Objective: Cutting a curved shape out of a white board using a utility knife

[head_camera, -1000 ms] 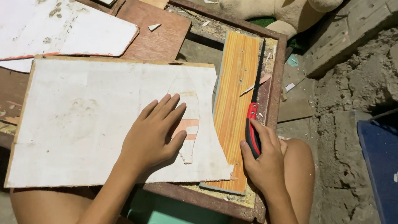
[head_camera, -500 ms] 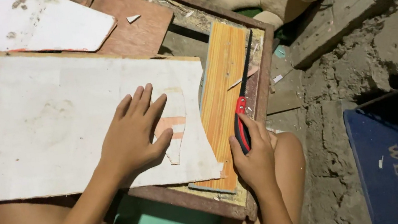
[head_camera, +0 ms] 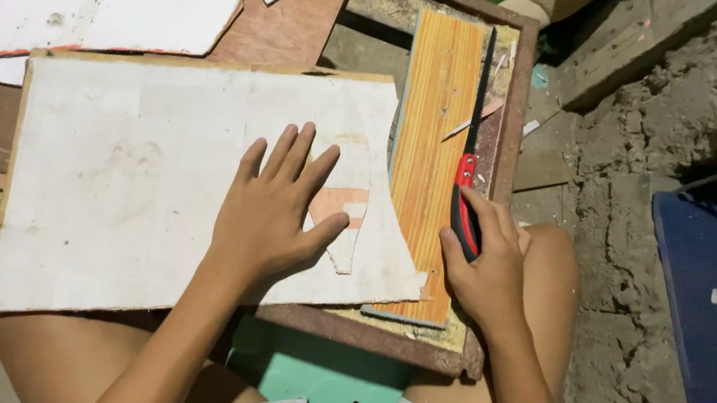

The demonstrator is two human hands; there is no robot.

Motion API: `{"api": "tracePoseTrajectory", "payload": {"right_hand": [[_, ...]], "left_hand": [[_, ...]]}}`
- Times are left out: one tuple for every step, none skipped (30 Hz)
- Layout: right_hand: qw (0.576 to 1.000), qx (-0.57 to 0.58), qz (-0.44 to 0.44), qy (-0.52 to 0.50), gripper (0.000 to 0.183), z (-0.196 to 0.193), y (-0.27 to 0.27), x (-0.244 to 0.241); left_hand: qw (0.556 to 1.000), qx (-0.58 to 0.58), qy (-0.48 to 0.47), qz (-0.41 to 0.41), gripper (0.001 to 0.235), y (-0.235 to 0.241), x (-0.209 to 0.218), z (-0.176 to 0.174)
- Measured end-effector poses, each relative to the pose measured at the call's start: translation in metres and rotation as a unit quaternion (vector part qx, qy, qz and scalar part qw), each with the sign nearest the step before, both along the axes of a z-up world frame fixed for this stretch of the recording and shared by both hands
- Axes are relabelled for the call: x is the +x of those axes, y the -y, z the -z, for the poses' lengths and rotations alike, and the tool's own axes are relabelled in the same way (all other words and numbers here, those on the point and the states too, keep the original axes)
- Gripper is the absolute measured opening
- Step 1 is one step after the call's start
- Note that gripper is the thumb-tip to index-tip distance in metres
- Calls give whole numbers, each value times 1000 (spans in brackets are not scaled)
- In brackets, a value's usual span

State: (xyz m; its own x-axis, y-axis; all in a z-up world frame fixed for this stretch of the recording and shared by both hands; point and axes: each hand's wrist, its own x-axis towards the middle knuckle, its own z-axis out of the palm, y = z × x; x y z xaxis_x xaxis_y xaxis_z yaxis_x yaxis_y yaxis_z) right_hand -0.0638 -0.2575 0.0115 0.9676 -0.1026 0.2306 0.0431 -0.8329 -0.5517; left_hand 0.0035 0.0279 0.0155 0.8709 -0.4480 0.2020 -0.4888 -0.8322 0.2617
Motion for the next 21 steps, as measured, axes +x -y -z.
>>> {"api": "tracePoseTrajectory", "payload": {"right_hand": [[1000, 2, -1, 4, 59, 1, 1, 1], [1000, 2, 0, 3, 59, 0, 0, 1], [1000, 2, -5, 9, 58, -1, -1, 1], [1000, 2, -9, 14, 58, -3, -1, 0], [1000, 1, -7, 13, 58, -2, -1, 0], [1000, -2, -11, 19, 58, -1, 0, 0], [1000, -5, -16, 24, 59, -1, 1, 1], [1000, -7, -17, 21, 59, 1, 4, 1], [998, 29, -15, 51, 60, 3, 7, 0], [994, 67, -11, 83, 61, 5, 7, 0], [994, 67, -11, 82, 61, 8, 12, -5], [981, 138, 29, 131, 50, 11, 17, -7], [960, 207, 68, 178, 39, 15, 22, -9], [959, 207, 69, 181, 39, -6, 28, -14], [879, 422, 170, 143, 33, -26, 34, -20], [743, 610, 260, 93, 28, -45, 38, -27], [744, 609, 259, 92, 28, -44, 73, -49], [701, 629, 291, 169, 32, -42, 108, -67], [652, 643, 318, 246, 53, -41, 142, -84], [653, 645, 317, 241, 53, 5, 217, -95], [855, 287, 335, 274, 76, 43, 284, -130]], "left_hand": [[1000, 3, 7, -1, 85, 1, 1, 1], [1000, 3, 6, 1, 85, 1, 2, 1], [1000, 7, -9, -4, 85, 1, 3, 0], [1000, 9, -25, -9, 86, 1, 4, -1], [1000, 8, -26, -7, 86, 0, 4, -1], [1000, 8, -25, -11, 86, 1, 6, 0], [1000, 8, -24, -15, 87, 1, 7, 0], [999, 6, -27, -16, 87, 3, 6, -1], [1000, -1, -25, -19, 87, 4, 5, -1], [1000, -6, -20, -22, 87, 3, 5, -3], [1000, -6, -20, -21, 87, 3, 4, -2], [1000, -5, -19, -21, 87, 3, 5, -2], [1000, -4, -18, -21, 87, 3, 6, -1], [1000, -5, -15, -20, 87, 3, 8, -2], [1000, 0, -16, -19, 87, 3, 9, -1], [1000, 4, -22, -21, 87, 1, 7, 1], [999, 3, -23, -23, 87, 1, 3, 2], [999, -33, 22, -5, 81, 0, 4, 2], [995, -68, 67, 12, 76, 0, 6, 2], [996, -66, 65, 8, 76, -1, 7, -2], [996, -68, 49, 9, 71, -1, 7, -6]]}}
